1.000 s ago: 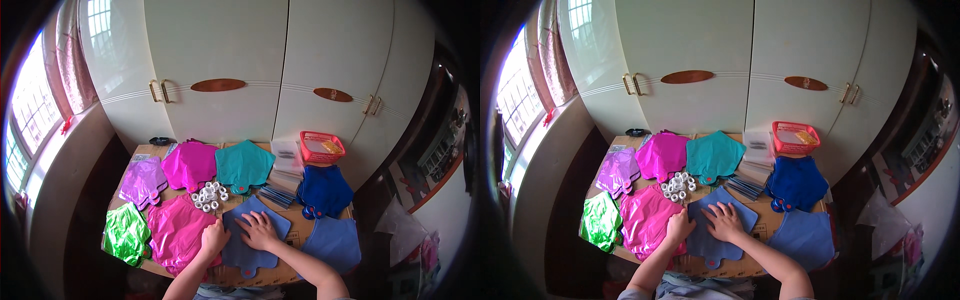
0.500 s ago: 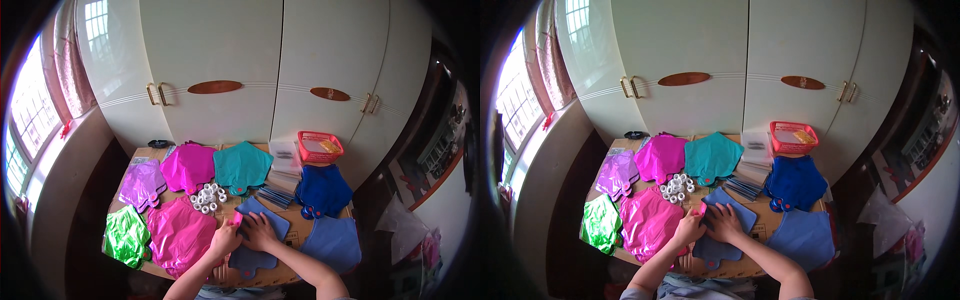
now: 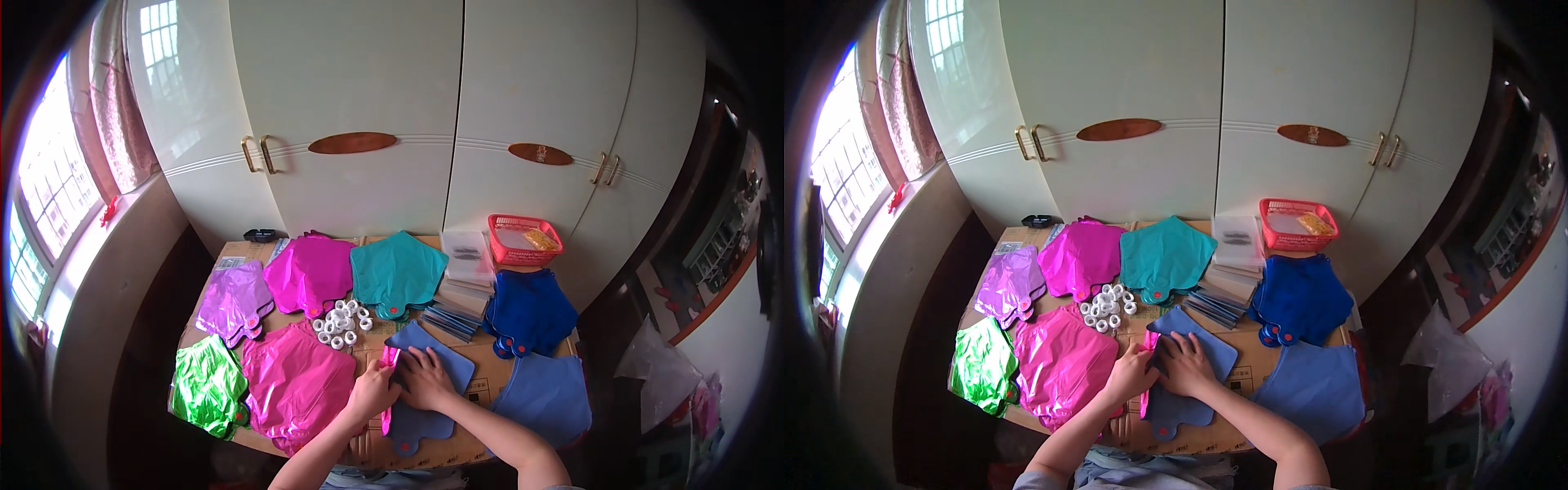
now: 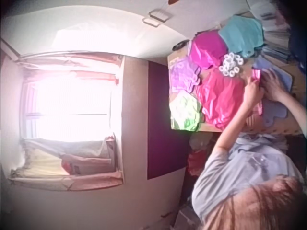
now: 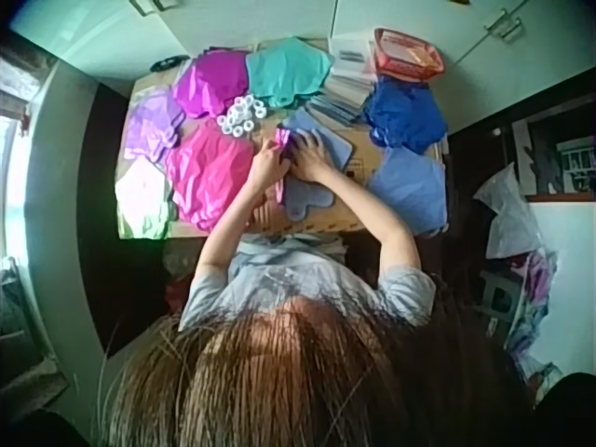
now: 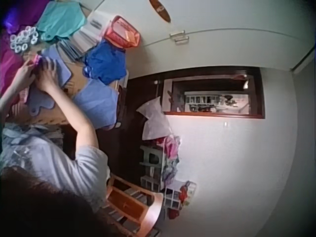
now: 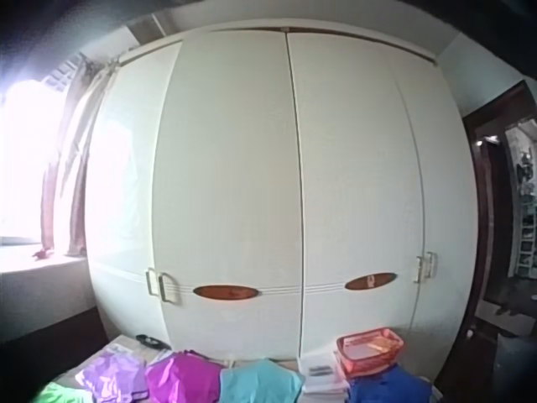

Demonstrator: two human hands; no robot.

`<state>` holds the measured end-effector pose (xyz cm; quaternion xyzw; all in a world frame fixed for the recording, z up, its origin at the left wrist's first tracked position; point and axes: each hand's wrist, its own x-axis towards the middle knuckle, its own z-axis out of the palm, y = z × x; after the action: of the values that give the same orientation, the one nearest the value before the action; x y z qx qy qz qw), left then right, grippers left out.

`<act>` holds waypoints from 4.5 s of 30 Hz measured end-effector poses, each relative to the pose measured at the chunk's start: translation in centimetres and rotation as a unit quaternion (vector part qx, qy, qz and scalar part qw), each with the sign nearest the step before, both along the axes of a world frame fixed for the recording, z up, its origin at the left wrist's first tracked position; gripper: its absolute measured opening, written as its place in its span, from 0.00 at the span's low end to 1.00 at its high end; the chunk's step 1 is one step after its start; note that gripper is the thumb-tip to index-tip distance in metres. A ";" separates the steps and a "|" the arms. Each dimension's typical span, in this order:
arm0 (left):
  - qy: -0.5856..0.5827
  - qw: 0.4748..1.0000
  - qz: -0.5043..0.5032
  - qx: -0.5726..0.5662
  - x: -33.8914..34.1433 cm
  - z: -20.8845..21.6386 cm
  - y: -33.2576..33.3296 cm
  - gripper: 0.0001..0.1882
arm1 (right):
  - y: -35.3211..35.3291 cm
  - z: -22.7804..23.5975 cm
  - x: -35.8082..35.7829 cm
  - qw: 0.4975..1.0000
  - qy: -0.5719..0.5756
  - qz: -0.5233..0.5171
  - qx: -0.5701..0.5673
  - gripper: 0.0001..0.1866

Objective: Folding small plastic pieces and inserting them into plastic packaging with cardboard backings.

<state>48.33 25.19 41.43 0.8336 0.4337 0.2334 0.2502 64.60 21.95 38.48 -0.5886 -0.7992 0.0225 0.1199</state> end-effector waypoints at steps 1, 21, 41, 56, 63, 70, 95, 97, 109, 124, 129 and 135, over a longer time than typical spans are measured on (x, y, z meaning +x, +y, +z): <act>-0.004 1.000 -0.001 -0.003 0.0 0.0 0.0 0.14 | 0.0 0.0 0.0 1.000 0.008 0.002 0.005 0.30; -0.020 0.995 -0.074 -0.058 -1.2 -0.2 0.6 0.21 | 1.1 -1.9 0.8 0.968 0.206 -0.026 0.139 0.13; 0.219 0.937 -0.251 0.106 -3.5 0.3 4.4 0.52 | 1.0 -1.8 0.7 0.967 0.206 -0.049 0.138 0.11; 0.250 0.923 -0.244 0.159 -3.2 -0.4 4.2 0.54 | 0.5 0.0 0.3 0.962 0.188 -0.058 0.189 0.21; 0.264 0.917 -0.235 0.183 -3.1 -0.3 4.0 0.55 | -4.1 2.3 -1.5 0.997 0.072 0.029 0.027 0.26; 0.312 0.904 -0.217 0.196 -2.7 0.2 4.2 0.62 | -5.2 1.8 -1.1 0.998 0.021 0.049 0.016 0.36; 0.378 0.875 -0.248 0.175 -2.0 0.2 5.4 0.60 | -9.0 1.9 -3.3 0.973 0.034 0.185 0.137 0.13; 0.370 0.879 -0.244 0.178 -2.2 -0.3 5.6 0.56 | -9.1 1.9 -3.3 0.973 0.029 0.187 0.131 0.14; 0.280 0.913 -0.084 0.284 -1.6 -2.7 5.9 0.25 | -9.7 2.5 -3.3 0.981 -0.005 0.183 0.060 0.19; 0.194 0.918 -0.048 0.343 -1.0 -2.7 7.0 0.22 | -10.1 1.9 -3.0 0.985 0.001 0.171 0.028 0.20; 0.147 0.912 -0.293 0.247 -3.7 -1.4 3.0 0.20 | -10.0 1.9 -2.9 0.985 0.008 0.172 0.019 0.21; 0.188 0.921 -0.274 0.202 -4.1 0.1 2.6 0.46 | -10.1 1.9 -2.8 0.985 -0.003 0.171 0.010 0.21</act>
<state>44.19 27.78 41.53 0.9813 0.1706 0.0775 0.0445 61.77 11.85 40.40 -0.4420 -0.8886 0.0331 0.1182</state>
